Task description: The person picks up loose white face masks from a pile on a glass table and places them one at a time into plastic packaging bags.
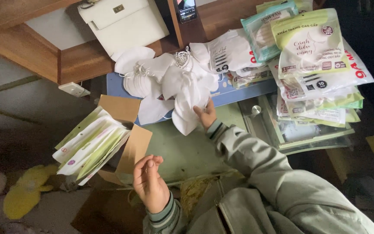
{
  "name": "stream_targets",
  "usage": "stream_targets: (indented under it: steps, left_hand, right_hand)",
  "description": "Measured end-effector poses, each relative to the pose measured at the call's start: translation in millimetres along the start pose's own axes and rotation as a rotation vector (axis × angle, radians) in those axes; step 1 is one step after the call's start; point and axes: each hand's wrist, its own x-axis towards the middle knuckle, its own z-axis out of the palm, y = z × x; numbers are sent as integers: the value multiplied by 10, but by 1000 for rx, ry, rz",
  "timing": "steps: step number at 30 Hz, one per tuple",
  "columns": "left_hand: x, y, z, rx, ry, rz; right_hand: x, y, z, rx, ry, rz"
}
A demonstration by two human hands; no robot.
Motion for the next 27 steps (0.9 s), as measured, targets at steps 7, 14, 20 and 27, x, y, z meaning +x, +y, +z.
stream_targets:
  steps: [7, 14, 20, 27]
  left_hand:
    - [-43, 67, 78, 91, 57, -33]
    - [-87, 21, 150, 67, -3, -9]
    - [-116, 30, 152, 98, -1, -17]
    - [-99, 70, 109, 99, 27, -34]
  right_hand:
    - [-1043, -1385, -189, 171, -131, 580]
    - [-978, -1066, -325, -233, -788, -326]
    - [-55, -1287, 189, -710, -488, -1069]
    - [593, -1110, 323, -1346, -421, -361]
